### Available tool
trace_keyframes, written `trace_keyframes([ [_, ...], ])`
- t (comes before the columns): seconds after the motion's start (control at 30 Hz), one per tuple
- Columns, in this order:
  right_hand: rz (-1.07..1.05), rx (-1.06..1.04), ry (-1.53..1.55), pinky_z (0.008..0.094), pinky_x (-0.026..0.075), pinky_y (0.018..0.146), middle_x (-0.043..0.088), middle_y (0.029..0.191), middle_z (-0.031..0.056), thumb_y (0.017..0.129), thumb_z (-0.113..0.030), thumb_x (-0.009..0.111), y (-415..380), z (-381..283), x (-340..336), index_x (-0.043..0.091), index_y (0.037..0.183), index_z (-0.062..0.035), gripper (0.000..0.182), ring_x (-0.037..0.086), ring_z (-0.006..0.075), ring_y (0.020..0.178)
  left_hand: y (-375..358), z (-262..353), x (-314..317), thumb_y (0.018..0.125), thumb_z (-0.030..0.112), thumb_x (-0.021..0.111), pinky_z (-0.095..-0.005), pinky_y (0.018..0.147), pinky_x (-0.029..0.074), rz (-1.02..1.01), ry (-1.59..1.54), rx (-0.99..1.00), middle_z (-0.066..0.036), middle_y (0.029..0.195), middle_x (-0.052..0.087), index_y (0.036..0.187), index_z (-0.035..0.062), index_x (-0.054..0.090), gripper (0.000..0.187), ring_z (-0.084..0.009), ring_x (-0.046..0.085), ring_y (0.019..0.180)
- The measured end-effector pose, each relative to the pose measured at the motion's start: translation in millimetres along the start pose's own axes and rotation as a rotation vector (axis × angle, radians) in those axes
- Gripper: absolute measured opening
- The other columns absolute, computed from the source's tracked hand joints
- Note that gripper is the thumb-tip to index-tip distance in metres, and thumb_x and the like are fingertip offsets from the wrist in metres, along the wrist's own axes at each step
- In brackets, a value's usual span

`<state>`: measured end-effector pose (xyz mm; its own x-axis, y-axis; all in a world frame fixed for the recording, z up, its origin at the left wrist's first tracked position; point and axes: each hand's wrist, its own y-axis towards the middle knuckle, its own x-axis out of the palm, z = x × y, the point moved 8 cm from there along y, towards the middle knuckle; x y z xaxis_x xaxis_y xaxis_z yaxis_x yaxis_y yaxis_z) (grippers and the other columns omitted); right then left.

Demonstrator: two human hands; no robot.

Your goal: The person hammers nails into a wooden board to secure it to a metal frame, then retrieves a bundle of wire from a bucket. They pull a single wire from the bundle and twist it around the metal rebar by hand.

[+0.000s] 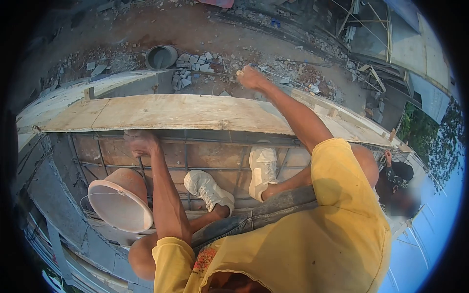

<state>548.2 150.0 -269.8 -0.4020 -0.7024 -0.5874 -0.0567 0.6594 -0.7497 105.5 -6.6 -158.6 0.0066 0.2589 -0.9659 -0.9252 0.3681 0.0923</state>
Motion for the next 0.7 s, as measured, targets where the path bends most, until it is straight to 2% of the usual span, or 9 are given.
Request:
trace_keyframes([
  [0.03,-0.029,-0.012,0.100,0.0469,0.047,0.088,0.065,0.112,0.0222,0.102,-0.046,0.040,-8.4,-8.1,-0.4,0.055,0.131,-0.0017,0.055,0.063,0.0348,0.105,1.0,-1.6,-0.1,0.104,0.042,0.036,-0.0540,0.078,0.036,0.007,0.011,0.009,-0.019,0.090,0.060,0.101,0.0053,0.063,0.046,-0.0410,0.058,0.089],
  [0.17,-0.015,-0.214,0.031,0.0489,0.046,0.093,0.063,0.122,0.0253,0.102,-0.045,0.037,-19.6,-16.4,12.1,0.047,0.143,-0.0084,0.056,0.061,0.0387,0.114,-0.7,-1.9,-6.4,0.103,0.044,0.035,-0.0540,0.079,0.035,0.008,-0.006,-0.005,-0.020,0.091,0.061,0.101,0.0045,0.065,0.049,-0.0410,0.058,0.092],
  [0.27,-0.042,-0.089,0.018,0.0495,0.046,0.095,0.061,0.126,0.0276,0.103,-0.039,0.037,-22.0,-11.5,29.3,0.045,0.144,-0.0064,0.053,0.059,0.0412,0.117,2.3,1.4,-4.4,0.103,0.046,0.034,-0.0538,0.082,0.034,-0.014,-0.026,-0.048,-0.021,0.092,0.062,0.103,0.0041,0.066,0.053,-0.0410,0.059,0.093],
  [0.37,-0.038,-0.077,0.061,0.0495,0.046,0.095,0.061,0.125,0.0280,0.102,-0.030,0.038,-24.2,-10.3,33.7,0.043,0.143,-0.0042,0.049,0.059,0.0419,0.115,2.8,-6.2,-1.3,0.104,0.046,0.033,-0.0534,0.082,0.033,-0.008,0.007,-0.037,-0.021,0.092,0.062,0.104,0.0048,0.066,0.053,-0.0411,0.059,0.092],
  [0.47,-0.279,-0.097,0.004,0.0494,0.046,0.096,0.061,0.125,0.0281,0.099,-0.025,0.042,-39.7,-34.1,15.1,0.041,0.144,-0.0024,0.050,0.060,0.0422,0.114,3.6,-1.8,-0.3,0.104,0.047,0.034,-0.0535,0.079,0.033,0.036,-0.030,-0.024,-0.021,0.091,0.062,0.104,0.0058,0.066,0.052,-0.0411,0.058,0.092],
  [0.57,-0.059,-0.199,0.025,0.0484,0.046,0.094,0.062,0.124,0.0269,0.096,-0.023,0.045,-33.3,-28.3,19.0,0.042,0.144,-0.0041,0.052,0.060,0.0402,0.114,6.5,-7.5,7.2,0.104,0.047,0.034,-0.0535,0.078,0.033,0.009,-0.050,-0.031,-0.020,0.091,0.062,0.103,0.0065,0.066,0.052,-0.0410,0.058,0.092],
  [0.67,-0.168,-0.283,0.057,0.0472,0.047,0.094,0.061,0.126,0.0265,0.094,-0.024,0.047,-45.3,-34.3,24.9,0.042,0.146,-0.0068,0.055,0.060,0.0394,0.115,5.3,-6.2,4.0,0.104,0.047,0.033,-0.0537,0.078,0.033,0.017,-0.060,-0.014,-0.020,0.091,0.062,0.103,0.0063,0.065,0.052,-0.0407,0.059,0.092],
  [0.7,-0.237,-0.216,0.026,0.0466,0.046,0.096,0.059,0.129,0.0263,0.092,-0.022,0.049,-48.4,-33.8,27.3,0.042,0.147,-0.0095,0.057,0.059,0.0390,0.116,6.7,-6.7,5.0,0.104,0.047,0.033,-0.0538,0.078,0.033,-0.004,-0.043,-0.030,-0.020,0.092,0.062,0.103,0.0060,0.065,0.052,-0.0406,0.059,0.092],
])
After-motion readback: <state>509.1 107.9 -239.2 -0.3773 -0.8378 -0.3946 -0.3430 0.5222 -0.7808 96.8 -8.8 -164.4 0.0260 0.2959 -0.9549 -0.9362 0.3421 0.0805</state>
